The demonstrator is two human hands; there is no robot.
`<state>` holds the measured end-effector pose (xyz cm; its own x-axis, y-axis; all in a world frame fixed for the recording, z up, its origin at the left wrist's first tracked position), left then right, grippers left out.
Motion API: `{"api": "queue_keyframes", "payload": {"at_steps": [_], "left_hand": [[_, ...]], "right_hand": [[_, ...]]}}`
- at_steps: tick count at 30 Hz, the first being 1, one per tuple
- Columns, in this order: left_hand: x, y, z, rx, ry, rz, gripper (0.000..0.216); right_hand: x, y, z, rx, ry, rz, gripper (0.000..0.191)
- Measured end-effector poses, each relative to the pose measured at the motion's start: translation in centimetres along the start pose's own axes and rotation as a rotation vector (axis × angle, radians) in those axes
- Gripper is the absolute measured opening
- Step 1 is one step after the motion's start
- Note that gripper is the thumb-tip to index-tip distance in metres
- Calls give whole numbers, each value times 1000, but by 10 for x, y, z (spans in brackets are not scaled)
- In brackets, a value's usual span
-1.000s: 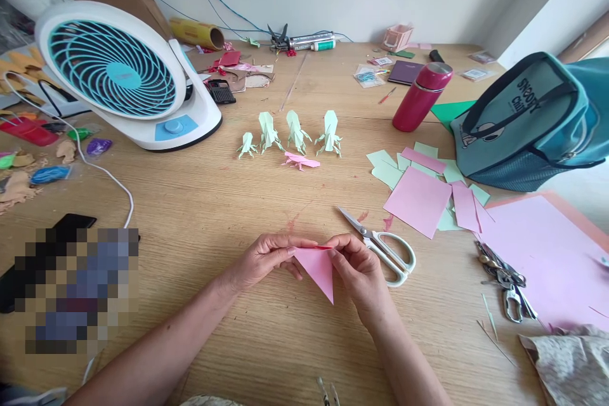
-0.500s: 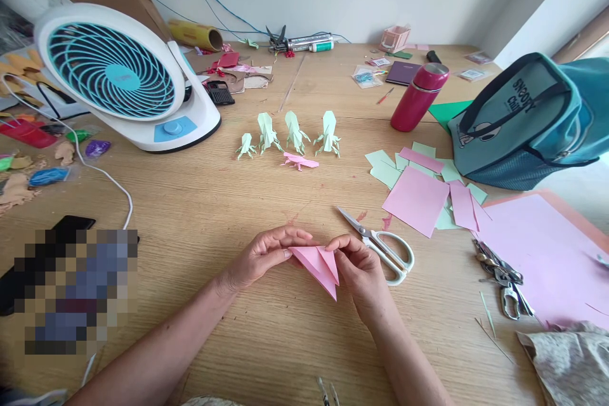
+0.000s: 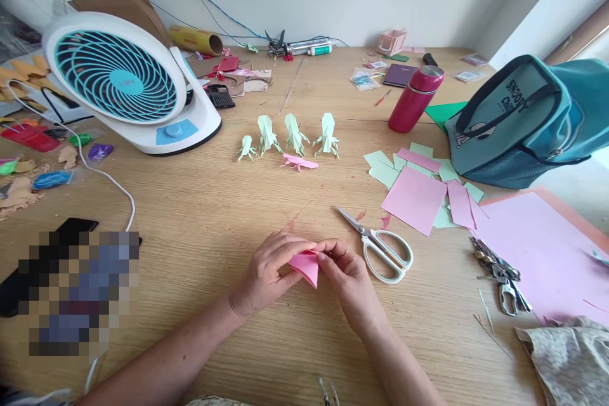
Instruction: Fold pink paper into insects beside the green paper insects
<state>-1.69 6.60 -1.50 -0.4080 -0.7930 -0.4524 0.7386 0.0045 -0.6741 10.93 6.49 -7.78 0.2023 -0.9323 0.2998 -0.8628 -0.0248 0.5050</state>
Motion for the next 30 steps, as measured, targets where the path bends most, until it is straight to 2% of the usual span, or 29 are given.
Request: {"api": "queue_keyframes", "payload": {"at_steps": [4, 9, 16, 24, 30], "left_hand": [[2, -1, -21, 168, -255, 33, 18], [6, 13, -32, 280, -427, -67, 15], [12, 25, -30, 345, -480, -128, 20], [12, 29, -28, 247, -439, -163, 16], [11, 29, -26, 252, -433, -171, 20]], "right_hand": [[0, 0, -7, 75, -73, -25, 20], [2, 5, -20, 199, -206, -58, 19], [1, 9, -16, 235, -213, -62, 19], [0, 3, -16, 229, -208, -14, 22], [0, 1, -14, 225, -217, -5, 18]]}}
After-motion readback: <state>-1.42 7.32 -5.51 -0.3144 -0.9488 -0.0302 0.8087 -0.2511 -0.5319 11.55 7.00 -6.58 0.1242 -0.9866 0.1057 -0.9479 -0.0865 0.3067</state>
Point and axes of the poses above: each hand's wrist, its own x-axis away from the middle knuckle, its own y-axis out of the palm, z = x × y, the point moved 8 cm from there along -x, towards the middle knuckle, and after that the axes turned 9 degrees about -x, right-handed, at the moved point
